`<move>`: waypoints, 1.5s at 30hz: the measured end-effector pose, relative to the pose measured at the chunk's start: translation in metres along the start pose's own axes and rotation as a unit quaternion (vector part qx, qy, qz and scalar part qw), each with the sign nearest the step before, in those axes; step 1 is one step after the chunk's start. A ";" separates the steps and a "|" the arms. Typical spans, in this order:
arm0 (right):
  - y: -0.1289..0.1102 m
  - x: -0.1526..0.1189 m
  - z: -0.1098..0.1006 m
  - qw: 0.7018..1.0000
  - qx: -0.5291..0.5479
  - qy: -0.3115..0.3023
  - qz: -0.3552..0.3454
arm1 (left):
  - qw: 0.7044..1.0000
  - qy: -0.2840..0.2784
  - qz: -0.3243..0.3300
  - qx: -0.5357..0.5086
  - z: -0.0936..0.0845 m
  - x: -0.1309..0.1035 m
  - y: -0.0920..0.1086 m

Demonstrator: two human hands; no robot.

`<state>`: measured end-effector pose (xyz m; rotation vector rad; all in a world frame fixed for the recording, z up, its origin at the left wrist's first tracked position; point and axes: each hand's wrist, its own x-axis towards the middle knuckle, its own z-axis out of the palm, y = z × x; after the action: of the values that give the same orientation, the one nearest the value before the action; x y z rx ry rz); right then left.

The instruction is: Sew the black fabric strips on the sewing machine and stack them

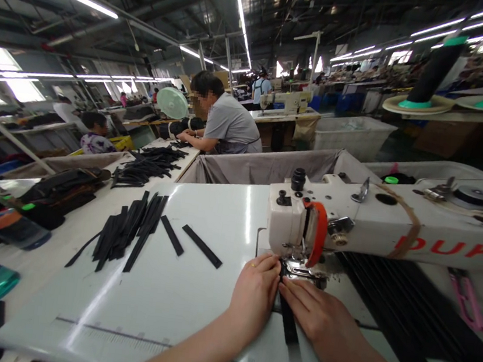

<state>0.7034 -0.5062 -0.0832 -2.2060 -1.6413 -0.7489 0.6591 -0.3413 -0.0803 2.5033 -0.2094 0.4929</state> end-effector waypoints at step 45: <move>0.014 0.001 0.003 0.997 -0.041 -0.046 0.048 | 1.000 -0.004 -0.012 0.015 0.005 -0.005 0.002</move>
<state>0.7173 -0.5081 -0.0836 -2.3900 -1.5601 -0.7100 0.6556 -0.3454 -0.0852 2.5339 -0.1749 0.4796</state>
